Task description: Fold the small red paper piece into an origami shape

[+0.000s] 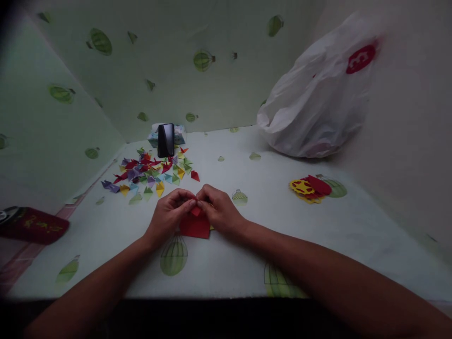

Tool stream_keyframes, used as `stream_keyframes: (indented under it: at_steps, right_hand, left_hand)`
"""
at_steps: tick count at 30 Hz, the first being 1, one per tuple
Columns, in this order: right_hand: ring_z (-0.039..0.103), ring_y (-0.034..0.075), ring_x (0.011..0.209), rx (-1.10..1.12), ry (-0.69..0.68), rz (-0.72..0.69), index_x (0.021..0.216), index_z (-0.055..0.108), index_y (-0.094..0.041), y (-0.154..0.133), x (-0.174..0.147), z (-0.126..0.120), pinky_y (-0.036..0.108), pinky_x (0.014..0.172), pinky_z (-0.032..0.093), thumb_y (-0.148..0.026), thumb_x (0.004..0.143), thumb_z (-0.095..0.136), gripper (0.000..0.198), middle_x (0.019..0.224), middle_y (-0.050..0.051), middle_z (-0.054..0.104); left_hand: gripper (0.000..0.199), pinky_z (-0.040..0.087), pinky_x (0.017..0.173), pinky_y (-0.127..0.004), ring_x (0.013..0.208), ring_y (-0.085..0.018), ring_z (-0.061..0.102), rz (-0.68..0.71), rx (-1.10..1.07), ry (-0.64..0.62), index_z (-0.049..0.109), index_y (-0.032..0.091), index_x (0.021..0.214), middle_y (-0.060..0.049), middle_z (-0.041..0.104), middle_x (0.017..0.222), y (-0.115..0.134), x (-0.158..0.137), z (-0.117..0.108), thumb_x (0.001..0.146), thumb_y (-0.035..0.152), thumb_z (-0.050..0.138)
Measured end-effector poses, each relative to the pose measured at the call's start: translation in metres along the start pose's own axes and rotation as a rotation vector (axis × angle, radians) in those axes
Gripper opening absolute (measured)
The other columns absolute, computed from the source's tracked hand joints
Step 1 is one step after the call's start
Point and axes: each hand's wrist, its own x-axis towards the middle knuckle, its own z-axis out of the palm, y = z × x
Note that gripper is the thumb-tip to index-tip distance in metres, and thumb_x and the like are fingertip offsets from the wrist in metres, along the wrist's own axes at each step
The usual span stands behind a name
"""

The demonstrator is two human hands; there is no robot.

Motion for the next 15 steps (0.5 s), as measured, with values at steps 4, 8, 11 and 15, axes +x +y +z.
stream_keyframes:
  at_steps: [4, 8, 11, 15]
  right_hand:
    - [0.054, 0.015, 0.073, 0.000, -0.009, -0.010, 0.079, 0.055, -0.020, 0.0008, 0.0015, -0.0001, 0.029, 0.069, 0.043, -0.023, 0.090, 0.056, 0.011, 0.078, 0.001, 0.060]
    - [0.056, 0.015, 0.074, 0.096, 0.011, 0.071, 0.086, 0.056, -0.021, 0.0036, 0.0033, 0.0001, 0.028, 0.067, 0.044, -0.025, 0.086, 0.061, 0.007, 0.080, 0.001, 0.060]
    - [0.054, 0.014, 0.070, 0.134, -0.017, 0.163, 0.084, 0.058, -0.019, 0.0036, 0.0037, -0.0002, 0.027, 0.063, 0.043, -0.029, 0.085, 0.062, 0.011, 0.076, 0.000, 0.060]
    - [0.046, 0.012, 0.063, 0.061, -0.026, 0.181, 0.073, 0.058, -0.018, -0.0001, 0.0033, -0.0022, 0.025, 0.058, 0.037, -0.030, 0.085, 0.060, 0.018, 0.068, -0.001, 0.055]
  left_hand:
    - [0.016, 0.048, 0.063, -0.023, 0.068, -0.013, 0.060, 0.026, 0.027, 0.013, 0.065, 0.018, 0.082, -0.001, 0.066, 0.077, -0.0003, 0.0002, -0.0011, 0.085, 0.033, 0.070]
    - [0.015, 0.048, 0.065, -0.024, 0.069, -0.012, 0.058, 0.062, 0.037, 0.098, 0.063, 0.018, 0.080, 0.000, 0.064, 0.077, 0.0006, 0.0005, -0.0005, 0.084, 0.030, 0.071]
    - [0.016, 0.048, 0.066, -0.024, 0.068, -0.012, 0.058, 0.064, 0.010, 0.114, 0.061, 0.018, 0.081, 0.001, 0.062, 0.077, -0.0004, 0.0007, -0.0008, 0.085, 0.031, 0.070]
    - [0.015, 0.047, 0.066, -0.024, 0.068, -0.011, 0.057, 0.077, 0.022, 0.109, 0.061, 0.018, 0.081, 0.001, 0.061, 0.077, -0.0020, 0.0013, -0.0024, 0.085, 0.030, 0.070]
